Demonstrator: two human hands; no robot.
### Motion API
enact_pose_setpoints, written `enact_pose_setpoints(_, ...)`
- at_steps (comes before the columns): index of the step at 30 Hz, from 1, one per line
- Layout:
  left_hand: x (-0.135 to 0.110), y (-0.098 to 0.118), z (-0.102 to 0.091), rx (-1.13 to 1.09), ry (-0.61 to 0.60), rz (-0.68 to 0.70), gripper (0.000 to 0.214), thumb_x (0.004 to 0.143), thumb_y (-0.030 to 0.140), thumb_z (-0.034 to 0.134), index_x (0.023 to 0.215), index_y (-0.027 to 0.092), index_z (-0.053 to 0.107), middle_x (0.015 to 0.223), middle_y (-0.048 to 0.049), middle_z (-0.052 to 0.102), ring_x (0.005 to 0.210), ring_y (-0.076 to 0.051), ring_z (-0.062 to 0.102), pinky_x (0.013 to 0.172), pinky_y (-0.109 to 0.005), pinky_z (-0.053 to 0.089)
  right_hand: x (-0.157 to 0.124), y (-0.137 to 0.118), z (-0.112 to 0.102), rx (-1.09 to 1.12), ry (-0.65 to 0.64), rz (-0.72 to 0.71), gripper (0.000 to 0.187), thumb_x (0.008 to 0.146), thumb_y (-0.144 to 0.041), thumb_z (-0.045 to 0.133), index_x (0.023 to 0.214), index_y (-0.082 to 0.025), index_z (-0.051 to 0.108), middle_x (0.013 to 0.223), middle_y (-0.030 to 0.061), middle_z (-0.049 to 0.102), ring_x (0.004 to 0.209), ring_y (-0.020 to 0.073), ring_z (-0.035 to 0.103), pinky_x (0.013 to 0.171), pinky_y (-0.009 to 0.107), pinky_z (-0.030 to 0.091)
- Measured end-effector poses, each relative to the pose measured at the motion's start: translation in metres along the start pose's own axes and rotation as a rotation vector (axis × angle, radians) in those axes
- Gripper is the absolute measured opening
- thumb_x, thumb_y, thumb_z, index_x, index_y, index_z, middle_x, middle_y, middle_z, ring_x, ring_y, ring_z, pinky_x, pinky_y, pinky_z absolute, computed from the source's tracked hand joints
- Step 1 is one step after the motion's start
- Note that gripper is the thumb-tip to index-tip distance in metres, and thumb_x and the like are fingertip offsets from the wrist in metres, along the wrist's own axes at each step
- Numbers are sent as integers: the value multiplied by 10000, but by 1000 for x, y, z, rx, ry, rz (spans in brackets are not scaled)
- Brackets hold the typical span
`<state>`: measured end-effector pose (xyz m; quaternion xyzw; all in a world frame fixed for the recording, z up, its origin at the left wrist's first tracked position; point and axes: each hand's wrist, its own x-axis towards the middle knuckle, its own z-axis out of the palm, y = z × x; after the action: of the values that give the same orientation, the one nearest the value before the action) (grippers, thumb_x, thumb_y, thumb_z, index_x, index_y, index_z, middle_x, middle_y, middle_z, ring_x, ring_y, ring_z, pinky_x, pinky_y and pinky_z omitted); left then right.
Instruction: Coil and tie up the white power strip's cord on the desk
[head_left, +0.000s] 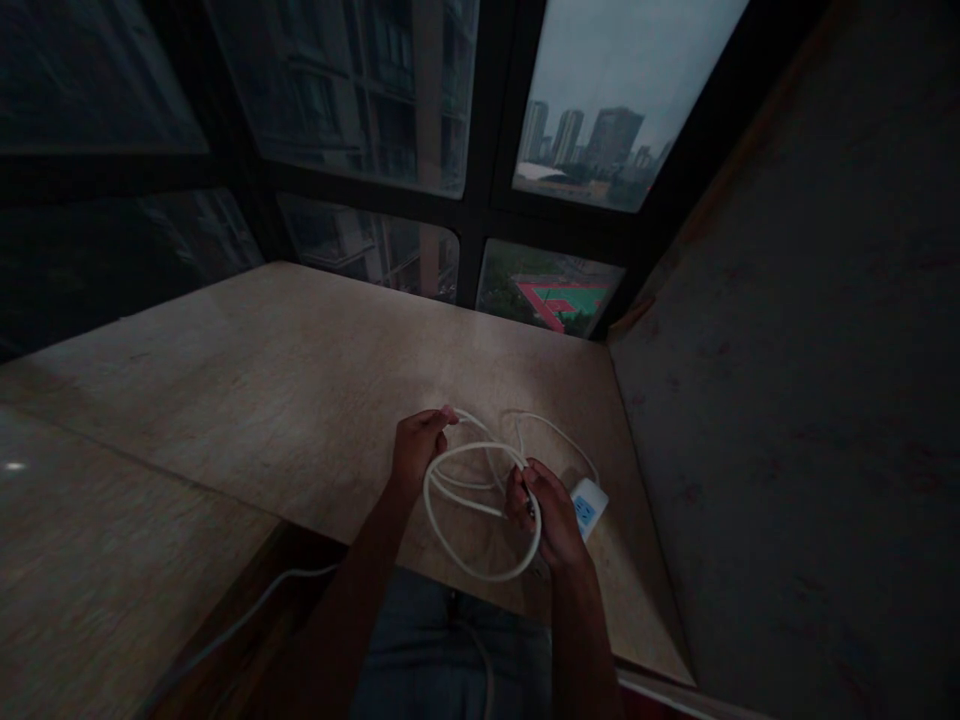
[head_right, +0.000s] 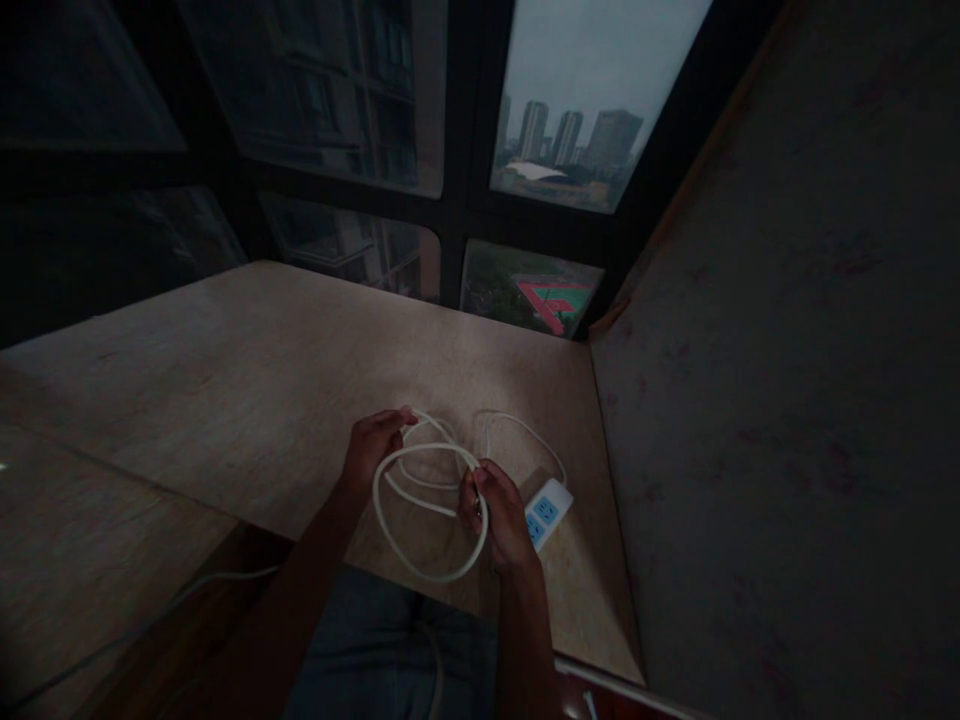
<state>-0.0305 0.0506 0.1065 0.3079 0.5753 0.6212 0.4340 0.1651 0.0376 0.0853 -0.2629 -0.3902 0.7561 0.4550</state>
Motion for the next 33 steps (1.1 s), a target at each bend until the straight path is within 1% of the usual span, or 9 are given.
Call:
enact_pose_setpoints(3,3,4,-4,-178,-193,-226,373,682,441,716,838,103,710,402,74,390,273,-24,198,328,-208,85,0,-2,-2,35,58,-32,265,831,-403,666,761,-166,570,593,-57,472,393,32,348,415,189,318)
enact_pose_setpoints(5,3,9,-7,-302,-269,-265,390,668,373,731,953,109,699,492,52,490,292,-17,247,327,-192,129,1,-2,-2,100,106,-60,269,811,-404,683,753,-171,563,595,-62,456,404,35,353,425,189,337)
enact_pose_setpoints(9,2,8,-11,-522,-176,-175,393,689,307,705,1029,117,655,787,-68,666,603,-122,600,544,-228,465,9,2,3,292,179,-105,246,780,-382,703,780,-191,547,635,-68,406,447,39,333,452,177,356)
enact_pose_setpoints(14,-4,-16,-14,-619,-143,-191,364,734,333,661,1053,165,615,1077,-122,670,989,-235,644,820,-374,524,18,8,12,389,198,-202,201,810,-336,663,766,-216,509,671,-55,351,489,71,292,480,194,365)
enact_pose_setpoints(18,-16,-45,-7,-558,-235,-322,369,753,395,640,1040,165,607,1065,-146,680,993,-289,657,814,-439,521,25,10,15,322,246,-255,195,843,-370,612,764,-231,501,699,-38,376,530,98,337,547,235,417)
enact_pose_setpoints(22,-30,-61,9,-501,-376,-440,478,761,588,609,948,150,649,942,-164,701,930,-296,677,821,-431,514,32,11,12,393,267,-285,194,811,-353,667,767,-231,523,725,-39,445,573,90,411,596,230,447)
enact_pose_setpoints(26,-40,-59,23,-515,-363,-318,545,731,636,646,965,144,657,944,-151,702,972,-289,666,860,-410,504,37,18,9,511,343,-309,218,716,-305,771,781,-224,579,783,-44,539,662,80,514,672,222,482)
enact_pose_setpoints(29,-45,-53,30,-530,-271,-218,526,710,499,743,1099,167,618,1005,-119,696,988,-273,663,849,-390,510,38,27,11,497,399,-337,225,692,-311,783,785,-226,595,814,-39,586,711,94,561,715,243,497)
enact_pose_setpoints(33,-49,-55,38,-482,-177,-132,597,706,370,783,1228,194,552,1064,-97,689,1041,-256,644,867,-353,497,36,41,21,346,445,-359,206,778,-411,692,830,-239,592,873,-9,637,761,129,601,726,298,509)
